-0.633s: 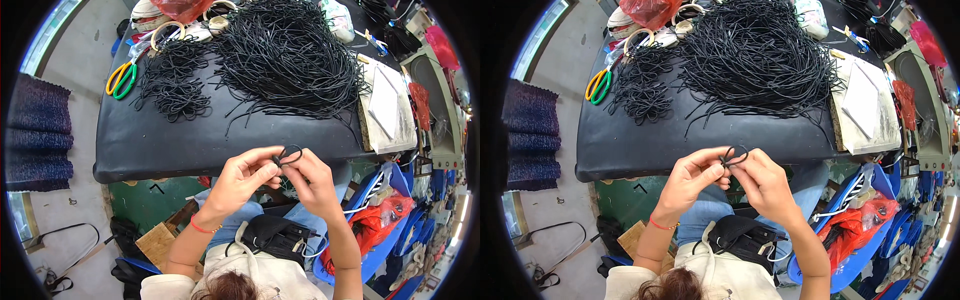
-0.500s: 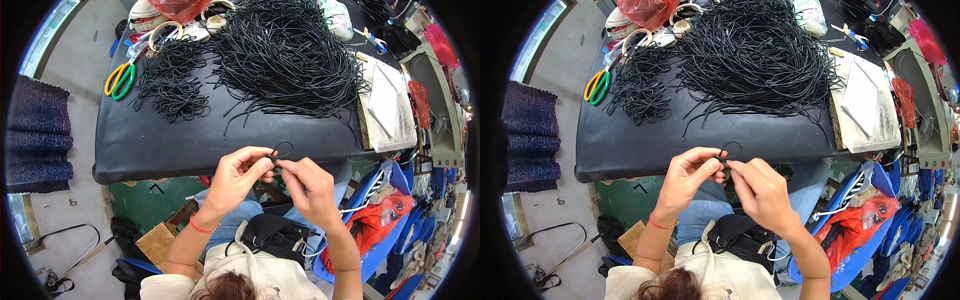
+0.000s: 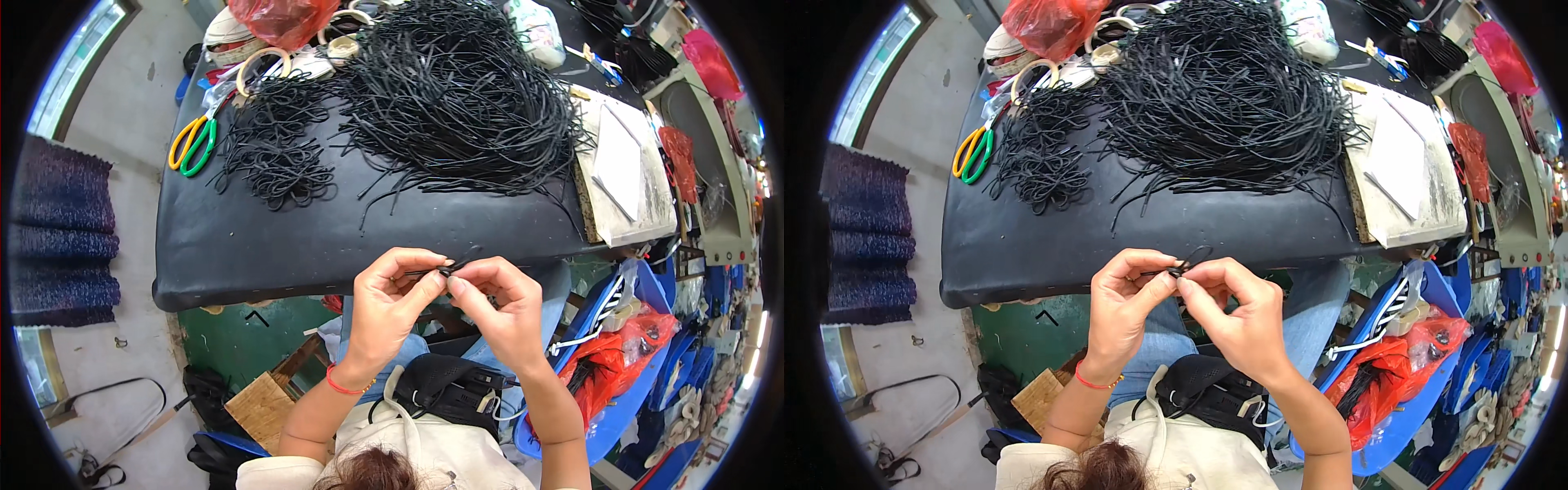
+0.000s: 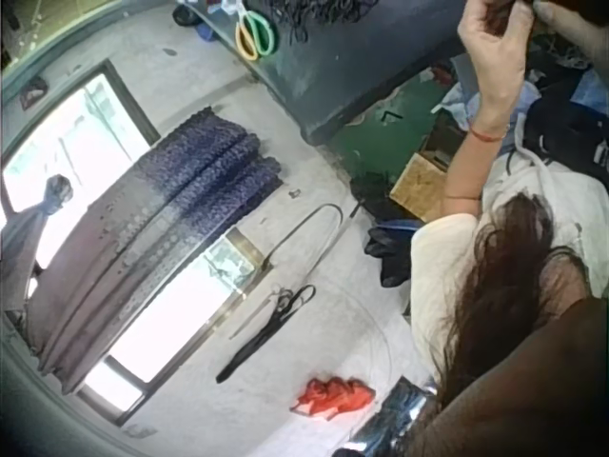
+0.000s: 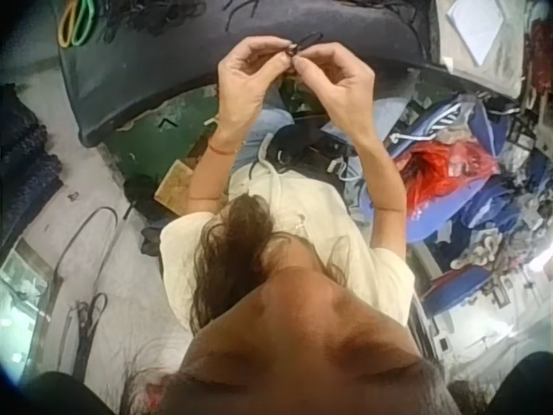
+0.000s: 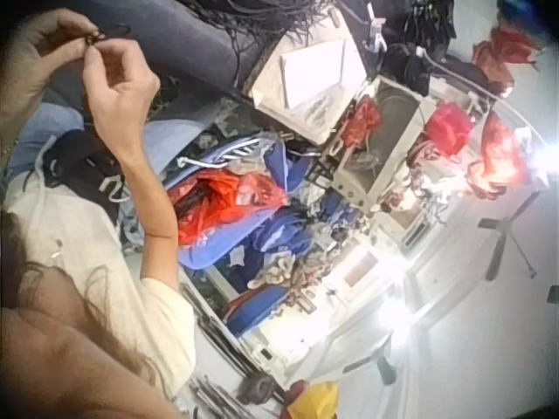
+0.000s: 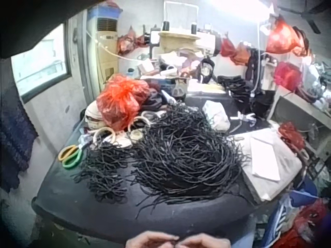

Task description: The person sits at a workbench and repeatedly ties black cords into loops by hand. They pick up individual cords from a large pile, form a loop, and secure it, placing the finished items on the table.

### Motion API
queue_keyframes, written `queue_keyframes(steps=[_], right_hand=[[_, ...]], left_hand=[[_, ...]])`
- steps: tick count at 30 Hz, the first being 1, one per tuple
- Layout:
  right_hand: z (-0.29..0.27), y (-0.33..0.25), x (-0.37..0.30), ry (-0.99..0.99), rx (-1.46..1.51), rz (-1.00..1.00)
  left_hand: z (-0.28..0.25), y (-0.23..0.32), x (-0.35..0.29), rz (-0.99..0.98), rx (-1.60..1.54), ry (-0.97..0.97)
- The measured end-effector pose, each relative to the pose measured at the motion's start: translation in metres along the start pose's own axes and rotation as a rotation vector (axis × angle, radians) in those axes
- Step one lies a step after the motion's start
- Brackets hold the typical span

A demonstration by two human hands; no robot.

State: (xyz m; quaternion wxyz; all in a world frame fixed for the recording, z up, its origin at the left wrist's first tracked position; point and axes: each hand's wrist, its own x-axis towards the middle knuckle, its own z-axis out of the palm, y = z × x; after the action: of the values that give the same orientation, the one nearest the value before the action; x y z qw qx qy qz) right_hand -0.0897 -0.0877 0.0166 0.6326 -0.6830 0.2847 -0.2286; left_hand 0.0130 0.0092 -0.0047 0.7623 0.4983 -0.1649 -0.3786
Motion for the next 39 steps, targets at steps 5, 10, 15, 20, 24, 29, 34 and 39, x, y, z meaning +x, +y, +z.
queue_keyframes(steps=[5, 10, 15, 20, 24, 29, 34, 39], right_hand=[[-0.002, 0.0, 0.002, 0.128, -0.169, -0.109], [-0.025, -0.002, 0.006, 0.121, -0.188, -0.143], [-0.031, 0.015, -0.002, 0.045, -0.165, -0.196], [-0.026, 0.012, -0.003, 0.033, 0.227, 0.127], [-0.021, 0.014, -0.002, 0.135, 0.2, 0.104], [-0.031, 0.01, 0.0, 0.058, 0.318, 0.249], [-0.027, 0.015, -0.009, -0.117, 0.023, 0.226], [-0.028, 0.007, -0.014, 0.07, 0.042, 0.052]], left_hand=[[0.022, -0.006, -0.001, 0.161, 0.303, 0.139], [0.012, -0.005, -0.006, -0.018, 0.188, -0.014], [0.015, -0.003, -0.01, -0.06, 0.406, -0.135], [0.032, 0.013, -0.012, -0.265, 0.387, -0.183], [0.026, 0.002, -0.014, -0.197, 0.396, -0.2], [0.01, 0.001, -0.007, -0.139, 0.338, -0.226], [0.006, 0.003, -0.004, -0.1, 0.396, -0.262], [0.02, 0.008, -0.003, -0.347, 0.327, -0.365]])
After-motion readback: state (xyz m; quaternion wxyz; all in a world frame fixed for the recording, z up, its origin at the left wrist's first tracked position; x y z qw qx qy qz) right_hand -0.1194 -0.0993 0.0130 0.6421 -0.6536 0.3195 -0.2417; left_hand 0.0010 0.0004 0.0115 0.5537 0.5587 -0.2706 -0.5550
